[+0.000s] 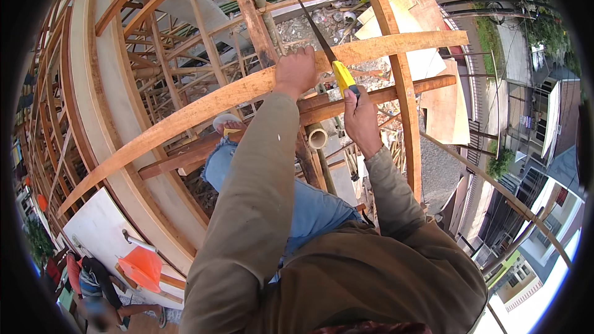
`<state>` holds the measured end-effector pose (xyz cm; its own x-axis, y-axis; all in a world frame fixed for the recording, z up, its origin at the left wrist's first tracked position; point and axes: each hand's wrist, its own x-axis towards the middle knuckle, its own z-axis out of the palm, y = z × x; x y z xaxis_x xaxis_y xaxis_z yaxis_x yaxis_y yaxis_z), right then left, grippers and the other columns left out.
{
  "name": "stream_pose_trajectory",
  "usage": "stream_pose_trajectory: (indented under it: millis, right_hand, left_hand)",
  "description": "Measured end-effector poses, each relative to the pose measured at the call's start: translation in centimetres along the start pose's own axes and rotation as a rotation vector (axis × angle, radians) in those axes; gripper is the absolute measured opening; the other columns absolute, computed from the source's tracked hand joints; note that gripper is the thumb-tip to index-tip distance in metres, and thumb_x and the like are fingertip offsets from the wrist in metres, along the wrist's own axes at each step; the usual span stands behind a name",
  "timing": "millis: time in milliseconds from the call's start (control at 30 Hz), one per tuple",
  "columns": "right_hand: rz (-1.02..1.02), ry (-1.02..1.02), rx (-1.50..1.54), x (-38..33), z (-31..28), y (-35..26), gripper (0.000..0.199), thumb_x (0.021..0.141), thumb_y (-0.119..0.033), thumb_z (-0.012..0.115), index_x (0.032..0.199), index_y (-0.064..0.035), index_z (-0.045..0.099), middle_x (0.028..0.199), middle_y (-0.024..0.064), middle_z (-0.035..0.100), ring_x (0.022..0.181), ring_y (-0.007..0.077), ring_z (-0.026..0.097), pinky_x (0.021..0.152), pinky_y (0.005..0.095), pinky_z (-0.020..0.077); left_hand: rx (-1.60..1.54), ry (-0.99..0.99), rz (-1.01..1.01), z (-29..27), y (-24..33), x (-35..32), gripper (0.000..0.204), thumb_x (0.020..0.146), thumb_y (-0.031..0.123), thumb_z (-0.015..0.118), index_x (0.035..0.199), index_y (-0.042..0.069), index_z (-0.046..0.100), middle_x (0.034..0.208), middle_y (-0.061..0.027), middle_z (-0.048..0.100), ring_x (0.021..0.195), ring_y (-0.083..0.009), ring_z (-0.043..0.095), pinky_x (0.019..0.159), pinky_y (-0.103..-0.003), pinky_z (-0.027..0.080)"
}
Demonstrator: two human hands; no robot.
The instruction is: The person positions a wooden plank onto a curved wooden frame, then uses a hand saw to cut the plank to size. After cutting, the person places the plank into the frame and secures it by hammering nails with a hammer.
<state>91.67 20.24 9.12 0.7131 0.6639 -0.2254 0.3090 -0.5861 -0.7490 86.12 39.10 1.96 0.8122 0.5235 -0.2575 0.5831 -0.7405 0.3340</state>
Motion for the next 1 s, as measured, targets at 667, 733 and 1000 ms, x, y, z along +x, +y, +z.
stream_pose_trajectory:
  millis: [667, 733, 1000]
  right_hand:
    - [0.101, -0.122, -0.108, -9.9, -7.2, -0.9, 0.027, 0.106, -0.025, 0.054, 0.11, 0.0014, 0.056, 0.073, 0.0195, 0.066, 0.07, 0.0365, 0.071, 0.062, 0.0456, 0.0511]
    - [0.011, -0.067, -0.107, -10.0, -6.7, 0.5, 0.025, 0.106, -0.023, 0.053, 0.109, 0.0016, 0.056, 0.073, 0.0173, 0.066, 0.069, 0.0331, 0.071, 0.059, 0.044, 0.0508]
    - [0.011, -0.033, -0.067, 1.4, -0.2, -1.1, 0.039, 0.105, -0.035, 0.055, 0.112, 0.0034, 0.055, 0.082, 0.0299, 0.066, 0.078, 0.0522, 0.065, 0.065, 0.0551, 0.0494]
  left_hand:
    - [-0.03, -0.115, 0.015, -1.4, -1.3, 0.9, 0.03, 0.083, 0.014, 0.062, 0.11, -0.001, 0.062, 0.1, -0.022, 0.075, 0.094, -0.0353, 0.075, 0.082, -0.045, 0.059]
    - [-0.008, -0.071, 0.016, -1.4, -1.8, 2.3, 0.031, 0.083, 0.014, 0.062, 0.11, -0.001, 0.062, 0.099, -0.0221, 0.075, 0.094, -0.0355, 0.075, 0.082, -0.045, 0.059]
    - [-0.049, -0.044, 0.043, -1.6, -0.8, 0.4, 0.03, 0.084, 0.014, 0.061, 0.11, -0.001, 0.062, 0.099, -0.0219, 0.075, 0.093, -0.0354, 0.075, 0.082, -0.044, 0.059]
